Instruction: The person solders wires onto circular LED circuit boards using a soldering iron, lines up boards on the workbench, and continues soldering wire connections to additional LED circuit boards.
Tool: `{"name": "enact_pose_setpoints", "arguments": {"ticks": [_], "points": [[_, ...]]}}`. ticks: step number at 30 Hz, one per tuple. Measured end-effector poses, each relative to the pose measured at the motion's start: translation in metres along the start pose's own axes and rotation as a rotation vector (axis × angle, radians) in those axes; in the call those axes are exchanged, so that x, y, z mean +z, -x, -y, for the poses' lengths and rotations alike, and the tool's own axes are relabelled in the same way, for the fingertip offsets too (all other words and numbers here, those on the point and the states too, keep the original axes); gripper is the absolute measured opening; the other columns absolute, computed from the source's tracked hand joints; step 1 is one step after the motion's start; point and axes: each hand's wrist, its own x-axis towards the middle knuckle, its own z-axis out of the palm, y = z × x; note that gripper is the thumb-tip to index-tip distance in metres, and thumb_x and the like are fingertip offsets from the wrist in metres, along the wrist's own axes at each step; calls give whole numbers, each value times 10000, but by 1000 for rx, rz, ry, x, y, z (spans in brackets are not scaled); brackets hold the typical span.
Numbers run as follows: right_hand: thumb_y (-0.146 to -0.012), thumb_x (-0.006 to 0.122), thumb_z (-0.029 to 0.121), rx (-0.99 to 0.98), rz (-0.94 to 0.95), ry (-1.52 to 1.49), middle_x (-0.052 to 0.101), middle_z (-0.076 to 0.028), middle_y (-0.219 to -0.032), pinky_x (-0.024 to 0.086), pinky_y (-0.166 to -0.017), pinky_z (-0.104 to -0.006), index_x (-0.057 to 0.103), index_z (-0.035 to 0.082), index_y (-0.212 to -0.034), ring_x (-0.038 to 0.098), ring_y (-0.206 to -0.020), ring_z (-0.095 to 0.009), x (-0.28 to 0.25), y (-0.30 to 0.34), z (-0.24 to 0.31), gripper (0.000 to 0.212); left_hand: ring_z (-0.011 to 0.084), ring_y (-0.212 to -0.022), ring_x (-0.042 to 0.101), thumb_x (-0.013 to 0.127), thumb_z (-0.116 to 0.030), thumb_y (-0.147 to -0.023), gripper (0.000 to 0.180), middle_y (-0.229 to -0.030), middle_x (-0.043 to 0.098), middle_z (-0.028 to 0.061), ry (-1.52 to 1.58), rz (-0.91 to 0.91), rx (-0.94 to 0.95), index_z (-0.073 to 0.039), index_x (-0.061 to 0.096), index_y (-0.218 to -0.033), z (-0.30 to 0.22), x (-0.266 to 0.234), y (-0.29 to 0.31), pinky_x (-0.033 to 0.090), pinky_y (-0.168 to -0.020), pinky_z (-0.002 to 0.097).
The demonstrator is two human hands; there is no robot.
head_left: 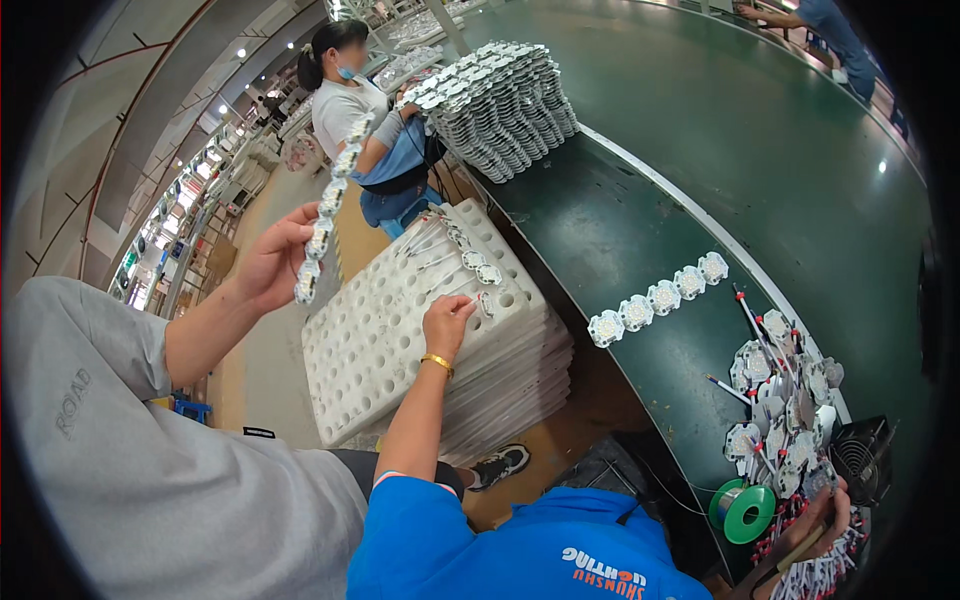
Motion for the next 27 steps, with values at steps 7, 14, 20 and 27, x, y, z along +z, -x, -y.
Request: {"name": "enact_pose_setpoints", "arguments": {"ticks": [7, 14, 20, 27], "points": [[-869, 550, -54, -4, 46, 13, 543, -200, -1064, 447, -918, -350, 498, -63, -1083, 548, -1042, -273, 8, 6, 3, 221, 156, -730, 614, 708, -135, -752, 148, -795, 650, 72, 192, 21, -173, -46, 699, -869, 22, 1, 2, 480, -681, 273], [-845, 550, -94, -216, 33, 167, 527, -165, -1048, 462, -897, -353, 508, -49, -1068, 552, -1014, -264, 5, -1, 5, 232, 221, -794, 630, 700, -166, -732, 156, -849, 671, 84, 33, 37, -58, -73, 702, -857, 11, 28, -13, 478, -744, 324], [-797, 583, -115, -111, -9, -25, 572, -154, -953, 480, -796, -339, 484, 19, -1030, 585, -855, -243, 15, -8, 23, 286, 310, -928, 576, 687, -80, -699, 249, -963, 647, 98, -296, -303, 215, -78, 665, -947, -23, 7, 9, 419, -865, 376], [-788, 618, -63, -225, 51, -5, 599, -156, -842, 384, -500, -244, 479, 69, -1010, 442, -536, -112, 18, -26, 38, 294, 239, -839, 567, 674, -106, -749, 95, -814, 632, 61, 216, 47, 724, -80, 667, -840, -271, 77, 27, 373, -759, 345]]}}
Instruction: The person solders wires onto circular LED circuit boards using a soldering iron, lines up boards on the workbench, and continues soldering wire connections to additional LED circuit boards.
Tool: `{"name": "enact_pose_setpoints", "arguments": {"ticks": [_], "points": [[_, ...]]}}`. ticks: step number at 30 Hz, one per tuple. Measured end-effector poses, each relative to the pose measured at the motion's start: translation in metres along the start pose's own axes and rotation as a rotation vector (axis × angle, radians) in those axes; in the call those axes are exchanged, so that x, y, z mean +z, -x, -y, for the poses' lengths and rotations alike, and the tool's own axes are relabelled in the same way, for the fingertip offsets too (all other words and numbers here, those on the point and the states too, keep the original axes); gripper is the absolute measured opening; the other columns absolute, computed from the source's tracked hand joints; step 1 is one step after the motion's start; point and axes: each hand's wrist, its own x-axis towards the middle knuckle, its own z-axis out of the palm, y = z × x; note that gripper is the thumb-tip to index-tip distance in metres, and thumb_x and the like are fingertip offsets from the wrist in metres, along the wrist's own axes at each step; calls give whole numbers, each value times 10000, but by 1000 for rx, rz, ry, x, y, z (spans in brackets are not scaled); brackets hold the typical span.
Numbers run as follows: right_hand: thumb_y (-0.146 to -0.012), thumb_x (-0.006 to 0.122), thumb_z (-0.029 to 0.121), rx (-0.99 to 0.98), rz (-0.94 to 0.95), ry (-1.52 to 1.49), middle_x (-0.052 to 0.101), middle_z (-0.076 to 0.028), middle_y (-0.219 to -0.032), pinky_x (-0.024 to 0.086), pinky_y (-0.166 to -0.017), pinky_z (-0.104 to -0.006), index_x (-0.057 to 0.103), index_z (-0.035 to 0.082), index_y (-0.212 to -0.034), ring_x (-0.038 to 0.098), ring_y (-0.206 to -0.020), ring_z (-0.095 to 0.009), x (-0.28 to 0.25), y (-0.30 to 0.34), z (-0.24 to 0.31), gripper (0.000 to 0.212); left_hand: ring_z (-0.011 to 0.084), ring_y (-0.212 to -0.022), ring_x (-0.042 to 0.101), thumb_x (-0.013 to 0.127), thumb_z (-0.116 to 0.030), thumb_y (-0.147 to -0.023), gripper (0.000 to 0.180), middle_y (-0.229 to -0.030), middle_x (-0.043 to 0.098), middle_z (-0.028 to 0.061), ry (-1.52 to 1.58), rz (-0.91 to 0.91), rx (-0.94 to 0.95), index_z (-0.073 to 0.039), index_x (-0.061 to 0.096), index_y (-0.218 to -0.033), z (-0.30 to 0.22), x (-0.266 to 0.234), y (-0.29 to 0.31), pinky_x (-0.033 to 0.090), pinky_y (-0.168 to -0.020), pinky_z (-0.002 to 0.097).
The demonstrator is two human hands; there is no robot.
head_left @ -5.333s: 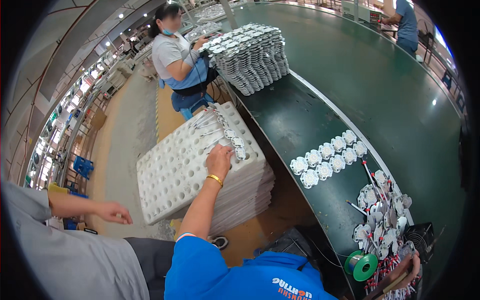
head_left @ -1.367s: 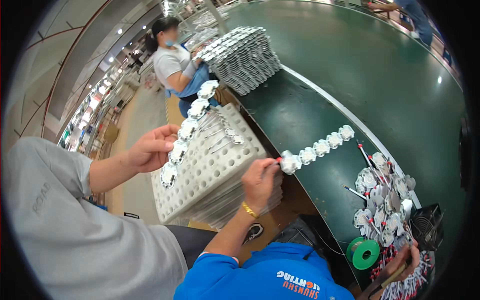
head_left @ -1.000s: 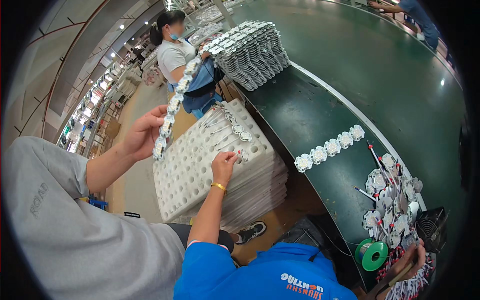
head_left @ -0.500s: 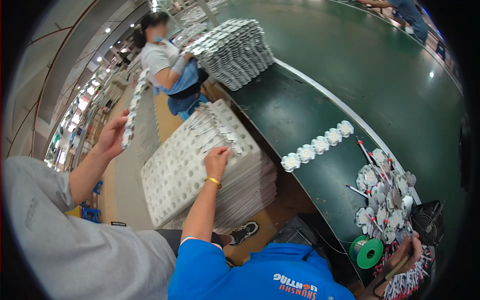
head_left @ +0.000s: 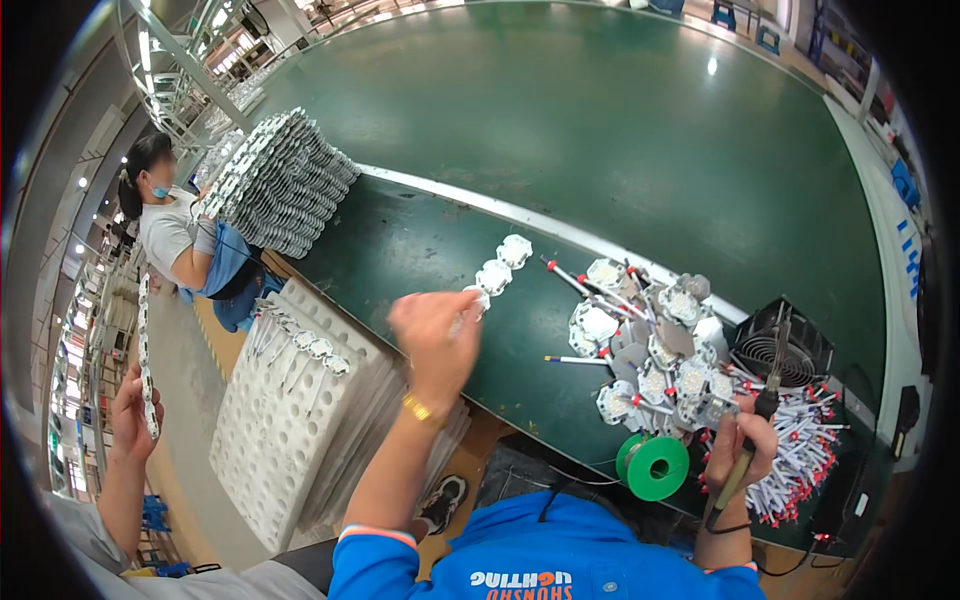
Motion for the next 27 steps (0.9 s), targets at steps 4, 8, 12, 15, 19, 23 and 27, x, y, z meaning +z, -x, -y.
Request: {"name": "enact_pose_setpoints", "arguments": {"ticks": [4, 8, 12, 15, 19, 23, 27], "points": [[-786, 625, -36, 56, -18, 22, 601, -145, -814, 378, -468, -240, 478, 80, -991, 463, -515, -129, -8, 7, 3, 277, 239, -763, 562, 678, -234, -764, 144, -742, 614, 60, -55, 88, -92, -91, 672, -757, -34, 69, -30, 349, -736, 377], [-763, 619, -36, 57, 29, -19, 604, -128, -759, 440, -518, -298, 465, 104, -974, 549, -564, -210, -7, 4, 11, 297, 250, -735, 555, 693, -385, -734, 304, -721, 605, 73, -297, 286, -248, -87, 687, -669, -38, 93, -36, 342, -717, 402], [-766, 616, -42, 59, 33, -26, 606, -120, -752, 440, -521, -301, 462, 109, -980, 550, -565, -208, -11, -1, 10, 304, 259, -774, 599, 698, -395, -701, 310, -735, 642, 82, -260, 310, -388, -94, 675, -630, -50, 103, -39, 365, -719, 413], [-769, 614, -43, 112, 30, -57, 607, -119, -753, 438, -520, -305, 465, 110, -978, 560, -580, -209, -14, 1, 10, 299, 262, -764, 616, 685, -374, -697, 280, -721, 650, 82, -142, 290, -554, -101, 680, -635, -37, 115, -43, 382, -722, 420], [-768, 622, -37, 79, 11, -22, 608, -117, -759, 407, -499, -289, 474, 111, -984, 524, -560, -186, -7, -3, 6, 300, 263, -743, 617, 676, -361, -711, 250, -725, 652, 68, -142, 278, -577, -111, 681, -696, -32, 120, -34, 389, -722, 421], [-768, 621, -33, 74, 26, -31, 604, -120, -763, 409, -506, -287, 473, 103, -983, 528, -569, -190, -10, 1, 8, 294, 258, -738, 612, 695, -309, -724, 195, -749, 644, 51, -190, 211, -419, -116, 667, -734, -46, 114, -38, 391, -711, 430], [-774, 631, -19, 69, 16, -30, 596, -120, -775, 407, -501, -285, 471, 96, -982, 522, -571, -188, -9, 6, 8, 287, 225, -692, 612, 687, -281, -755, 192, -754, 649, 62, -59, 231, -516, -92, 653, -763, -41, 115, -37, 426, -672, 365]]}}
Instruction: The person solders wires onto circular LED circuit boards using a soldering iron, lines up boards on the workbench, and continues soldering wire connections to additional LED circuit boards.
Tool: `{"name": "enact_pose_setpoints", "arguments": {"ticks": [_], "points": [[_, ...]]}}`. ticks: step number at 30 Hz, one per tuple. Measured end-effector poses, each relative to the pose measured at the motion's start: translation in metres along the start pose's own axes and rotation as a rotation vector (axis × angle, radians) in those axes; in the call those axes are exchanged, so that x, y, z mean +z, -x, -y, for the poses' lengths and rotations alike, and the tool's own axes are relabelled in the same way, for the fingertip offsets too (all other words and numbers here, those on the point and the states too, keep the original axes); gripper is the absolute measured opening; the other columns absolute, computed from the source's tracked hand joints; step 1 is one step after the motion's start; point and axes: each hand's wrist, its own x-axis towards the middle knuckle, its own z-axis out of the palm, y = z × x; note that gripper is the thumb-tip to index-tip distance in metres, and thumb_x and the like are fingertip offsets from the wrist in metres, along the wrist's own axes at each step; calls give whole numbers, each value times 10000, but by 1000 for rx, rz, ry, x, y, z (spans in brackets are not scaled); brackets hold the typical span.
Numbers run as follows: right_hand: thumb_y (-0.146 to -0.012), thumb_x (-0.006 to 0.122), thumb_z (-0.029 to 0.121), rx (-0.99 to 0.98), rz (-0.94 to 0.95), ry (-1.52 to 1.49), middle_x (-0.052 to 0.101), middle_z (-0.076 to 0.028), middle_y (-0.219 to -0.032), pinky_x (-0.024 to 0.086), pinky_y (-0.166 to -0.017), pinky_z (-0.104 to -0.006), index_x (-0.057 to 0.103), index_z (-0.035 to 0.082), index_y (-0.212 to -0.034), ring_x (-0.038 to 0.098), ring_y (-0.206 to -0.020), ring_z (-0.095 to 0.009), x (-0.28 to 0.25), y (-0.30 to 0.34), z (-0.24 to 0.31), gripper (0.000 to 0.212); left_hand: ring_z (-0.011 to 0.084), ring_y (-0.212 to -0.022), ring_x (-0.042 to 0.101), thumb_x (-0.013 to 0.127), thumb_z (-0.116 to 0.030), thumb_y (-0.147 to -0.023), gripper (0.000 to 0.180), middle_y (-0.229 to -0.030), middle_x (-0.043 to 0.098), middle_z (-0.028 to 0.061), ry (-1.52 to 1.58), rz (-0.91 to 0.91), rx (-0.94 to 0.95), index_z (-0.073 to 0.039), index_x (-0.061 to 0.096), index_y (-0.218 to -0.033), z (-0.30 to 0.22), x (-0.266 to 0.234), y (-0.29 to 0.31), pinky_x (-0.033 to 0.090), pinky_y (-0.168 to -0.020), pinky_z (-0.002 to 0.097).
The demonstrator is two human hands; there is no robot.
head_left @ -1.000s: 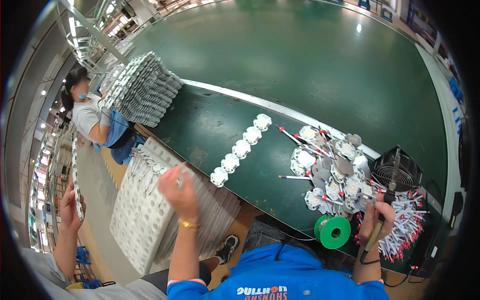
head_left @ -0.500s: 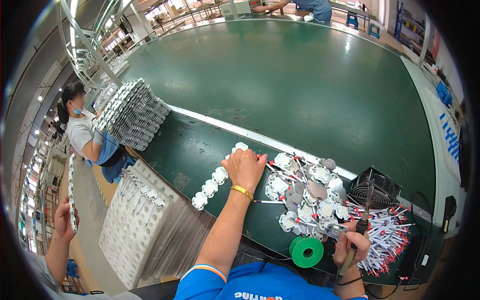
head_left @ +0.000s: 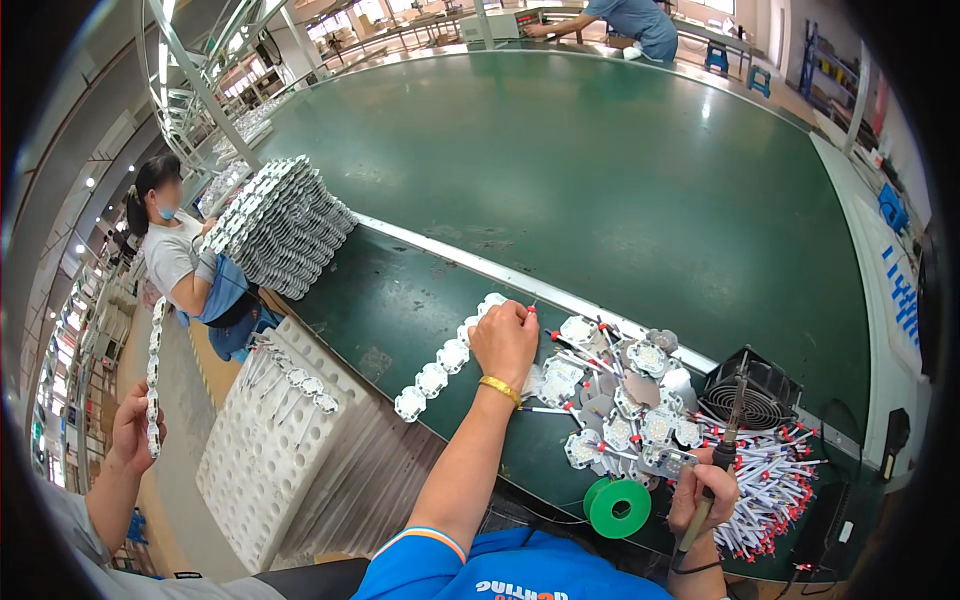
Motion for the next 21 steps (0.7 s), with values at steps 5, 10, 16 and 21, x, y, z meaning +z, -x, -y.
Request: {"name": "enact_pose_setpoints", "arguments": {"ticks": [5, 10, 16, 21], "points": [[-768, 634, -34, 51, 3, 31, 587, -122, -780, 403, -501, -280, 470, 90, -991, 520, -575, -189, 0, 6, -6, 304, 150, -691, 606, 611, -150, -865, 110, -699, 609, 46, 622, -209, 45, -44, 581, -860, -18, -17, -7, 457, -620, 274], [-769, 623, -47, 39, 4, 14, 589, -136, -783, 408, -515, -286, 470, 84, -1000, 528, -584, -204, 3, 7, -9, 307, 86, -742, 570, 576, -70, -897, 186, -808, 582, 22, 1355, -140, 28, -2, 523, -1062, -22, -54, -8, 463, -696, 206], [-778, 623, -35, 28, -10, 39, 584, -140, -814, 418, -537, -292, 481, 81, -992, 530, -617, -200, 1, 9, -8, 282, 72, -710, 555, 567, -55, -893, 306, -741, 546, -11, 1207, -12, 59, -3, 512, -1189, -9, -105, 37, 466, -730, 221], [-796, 595, -73, 84, -17, 6, 557, -176, -931, 458, -681, -312, 480, 42, -1020, 548, -766, -208, 5, 17, -14, 277, 63, -684, 533, 584, -31, -870, 428, -711, 524, -26, 1119, 13, 36, -17, 471, -1282, 14, -124, 58, 445, -745, 209]]}}
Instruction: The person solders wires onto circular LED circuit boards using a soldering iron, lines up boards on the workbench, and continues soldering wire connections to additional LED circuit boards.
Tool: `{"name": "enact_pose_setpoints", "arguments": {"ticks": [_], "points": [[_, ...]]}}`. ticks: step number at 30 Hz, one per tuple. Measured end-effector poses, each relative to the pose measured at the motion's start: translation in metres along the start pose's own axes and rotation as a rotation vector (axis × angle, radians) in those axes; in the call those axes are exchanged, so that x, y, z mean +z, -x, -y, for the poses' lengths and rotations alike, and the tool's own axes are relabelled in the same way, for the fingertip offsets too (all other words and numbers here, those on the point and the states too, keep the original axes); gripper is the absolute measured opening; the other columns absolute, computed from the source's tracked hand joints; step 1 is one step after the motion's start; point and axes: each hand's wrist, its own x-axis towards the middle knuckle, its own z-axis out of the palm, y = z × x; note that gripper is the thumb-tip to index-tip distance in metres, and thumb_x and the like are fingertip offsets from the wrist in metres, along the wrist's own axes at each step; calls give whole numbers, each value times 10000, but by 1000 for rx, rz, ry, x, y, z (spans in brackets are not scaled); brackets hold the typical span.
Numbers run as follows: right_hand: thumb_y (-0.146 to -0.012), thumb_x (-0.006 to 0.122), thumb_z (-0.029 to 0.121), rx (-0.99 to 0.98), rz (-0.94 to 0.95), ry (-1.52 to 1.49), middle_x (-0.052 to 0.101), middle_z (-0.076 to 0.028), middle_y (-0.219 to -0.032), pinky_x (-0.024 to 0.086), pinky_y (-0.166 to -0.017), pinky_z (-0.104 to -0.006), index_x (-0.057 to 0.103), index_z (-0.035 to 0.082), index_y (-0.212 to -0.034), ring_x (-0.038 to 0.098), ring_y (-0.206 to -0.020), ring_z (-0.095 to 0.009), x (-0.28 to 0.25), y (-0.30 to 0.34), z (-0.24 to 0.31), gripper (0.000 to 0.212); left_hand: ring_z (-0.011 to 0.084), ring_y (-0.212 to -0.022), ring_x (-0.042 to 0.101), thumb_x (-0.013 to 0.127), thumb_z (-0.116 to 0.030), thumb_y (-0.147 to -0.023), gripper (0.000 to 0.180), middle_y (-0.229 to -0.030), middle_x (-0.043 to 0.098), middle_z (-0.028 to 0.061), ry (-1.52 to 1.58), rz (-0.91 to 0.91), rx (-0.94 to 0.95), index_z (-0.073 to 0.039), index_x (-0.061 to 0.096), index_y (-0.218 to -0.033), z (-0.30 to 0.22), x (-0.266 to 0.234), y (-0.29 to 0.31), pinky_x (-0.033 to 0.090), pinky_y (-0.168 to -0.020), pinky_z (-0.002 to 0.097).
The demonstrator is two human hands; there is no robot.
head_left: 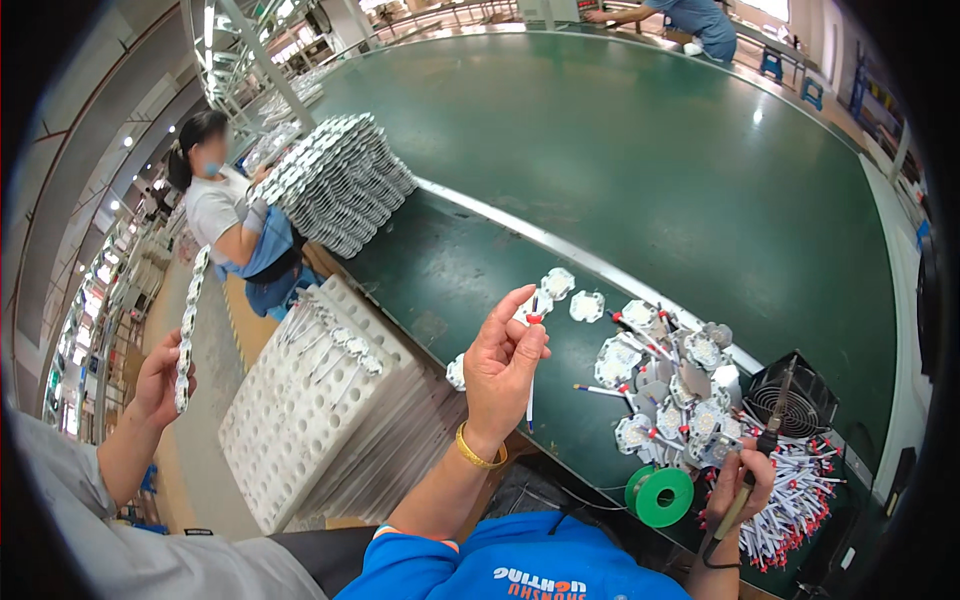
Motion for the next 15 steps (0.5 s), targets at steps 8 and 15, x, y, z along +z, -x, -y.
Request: {"name": "enact_pose_setpoints", "arguments": {"ticks": [8, 15], "points": [[-809, 580, -83, -36, 14, 4, 555, -175, -928, 462, -693, -308, 482, 14, -1023, 551, -789, -224, 2, 4, -6, 254, 73, -700, 542, 572, -10, -866, 319, -726, 543, -4, -33, -104, 26, -15, 521, -1181, -6, -19, 18, 434, -662, 203], [-835, 555, -86, -13, 23, -34, 535, -179, -990, 475, -737, -322, 468, 9, -1041, 555, -862, -242, 0, 5, -6, 244, 63, -705, 536, 560, 7, -860, 340, -742, 543, -8, -142, -113, 58, 17, 523, -1198, -9, -26, 32, 428, -668, 194]]}}
